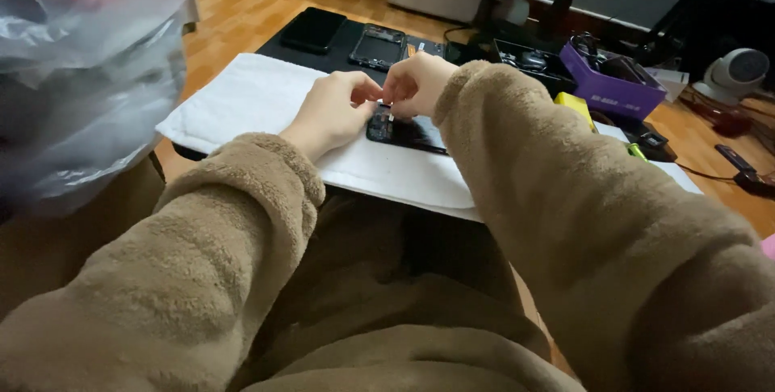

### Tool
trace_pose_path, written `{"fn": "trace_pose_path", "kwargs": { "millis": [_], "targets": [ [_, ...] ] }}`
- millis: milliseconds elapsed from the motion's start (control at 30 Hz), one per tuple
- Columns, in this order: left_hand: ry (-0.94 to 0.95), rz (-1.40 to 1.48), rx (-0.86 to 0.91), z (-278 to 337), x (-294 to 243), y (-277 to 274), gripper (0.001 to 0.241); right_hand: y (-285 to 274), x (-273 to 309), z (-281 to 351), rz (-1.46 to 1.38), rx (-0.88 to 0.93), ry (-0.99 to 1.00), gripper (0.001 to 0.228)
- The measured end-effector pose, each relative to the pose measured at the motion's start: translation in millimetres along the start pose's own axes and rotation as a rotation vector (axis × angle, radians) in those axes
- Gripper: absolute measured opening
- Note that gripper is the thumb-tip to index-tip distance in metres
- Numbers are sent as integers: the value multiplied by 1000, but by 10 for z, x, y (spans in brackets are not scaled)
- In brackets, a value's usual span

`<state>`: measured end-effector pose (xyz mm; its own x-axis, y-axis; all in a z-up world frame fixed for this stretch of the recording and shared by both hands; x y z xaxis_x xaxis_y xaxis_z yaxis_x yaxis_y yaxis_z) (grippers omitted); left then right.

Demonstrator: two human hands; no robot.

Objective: Carefully disassembling a smartphone using a screwdriver and pry tools on a workspace.

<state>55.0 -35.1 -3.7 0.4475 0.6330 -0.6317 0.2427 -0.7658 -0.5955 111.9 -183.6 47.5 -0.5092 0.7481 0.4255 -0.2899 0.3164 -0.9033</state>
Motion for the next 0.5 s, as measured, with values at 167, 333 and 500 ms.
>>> {"fn": "trace_pose_path", "kwargs": {
  "millis": [167,333,500],
  "targets": [
    [-32,-6,61,4,-33,18,27,-34,16,-5,-22,131,58,19],
    [-65,1,84,51,-93,-27,26,-66,53,-39,-8,241,131,21],
    [-84,-12,118,66,-104,-41,28,-69,401,170,103,294,188,21]
  ]
}}
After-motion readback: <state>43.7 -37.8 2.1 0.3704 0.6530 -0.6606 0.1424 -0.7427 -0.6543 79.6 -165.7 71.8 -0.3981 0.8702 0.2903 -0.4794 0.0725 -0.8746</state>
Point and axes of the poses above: each hand's wrist, its own z-axis away from the middle knuckle, its own y-axis out of the palm, x = y × z, the point moved 5 cm from there along -z, towards the middle knuckle, and after that the axes turned 11 degrees about y, right-handed, at the moved point
